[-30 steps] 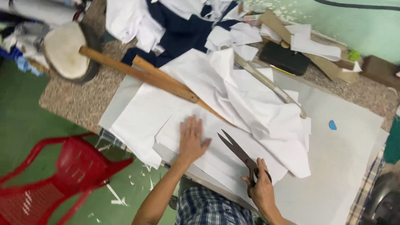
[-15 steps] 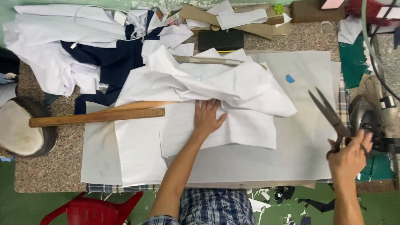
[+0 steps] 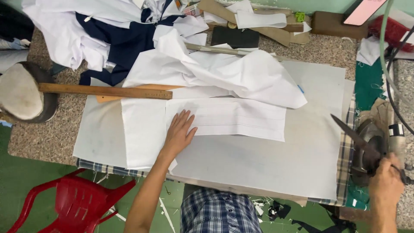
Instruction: The person cuts white fabric pieces using shears on a work table, following drawn lines. They also use an iron to press the fabric and a ruler to measure or align sections. The person handles multiple fabric pieces, cutting them into strips and smaller shapes.
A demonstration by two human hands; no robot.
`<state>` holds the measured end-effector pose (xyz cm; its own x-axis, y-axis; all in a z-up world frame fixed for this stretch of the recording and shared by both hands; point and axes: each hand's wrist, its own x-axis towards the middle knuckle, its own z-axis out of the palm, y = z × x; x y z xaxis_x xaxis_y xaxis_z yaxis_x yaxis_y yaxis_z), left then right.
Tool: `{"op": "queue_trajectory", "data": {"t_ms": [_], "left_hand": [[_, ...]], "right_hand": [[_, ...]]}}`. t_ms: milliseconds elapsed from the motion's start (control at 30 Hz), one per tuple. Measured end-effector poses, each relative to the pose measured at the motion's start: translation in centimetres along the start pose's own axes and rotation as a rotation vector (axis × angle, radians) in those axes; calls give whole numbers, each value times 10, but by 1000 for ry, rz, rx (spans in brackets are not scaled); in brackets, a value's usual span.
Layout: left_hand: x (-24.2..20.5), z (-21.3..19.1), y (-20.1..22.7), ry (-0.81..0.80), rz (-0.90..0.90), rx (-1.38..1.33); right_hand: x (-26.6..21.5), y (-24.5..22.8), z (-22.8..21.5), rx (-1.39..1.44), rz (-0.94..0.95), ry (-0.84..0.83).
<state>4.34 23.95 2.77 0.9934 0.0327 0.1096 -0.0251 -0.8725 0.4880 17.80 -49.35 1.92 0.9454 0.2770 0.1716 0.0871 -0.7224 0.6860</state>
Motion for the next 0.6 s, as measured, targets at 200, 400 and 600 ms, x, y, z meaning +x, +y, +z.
{"op": "queue_trajectory", "data": {"t_ms": [200, 400, 600], "left_hand": [[-22, 41, 28, -198, -198, 213], [-52, -14, 165, -869, -186, 123], [-3, 70, 67, 51, 406, 89]], "right_hand": [[88, -39, -240, 923, 437, -665], [34, -199, -285, 1429, 368, -693], [-8, -268, -359, 1430, 490, -499]]}}
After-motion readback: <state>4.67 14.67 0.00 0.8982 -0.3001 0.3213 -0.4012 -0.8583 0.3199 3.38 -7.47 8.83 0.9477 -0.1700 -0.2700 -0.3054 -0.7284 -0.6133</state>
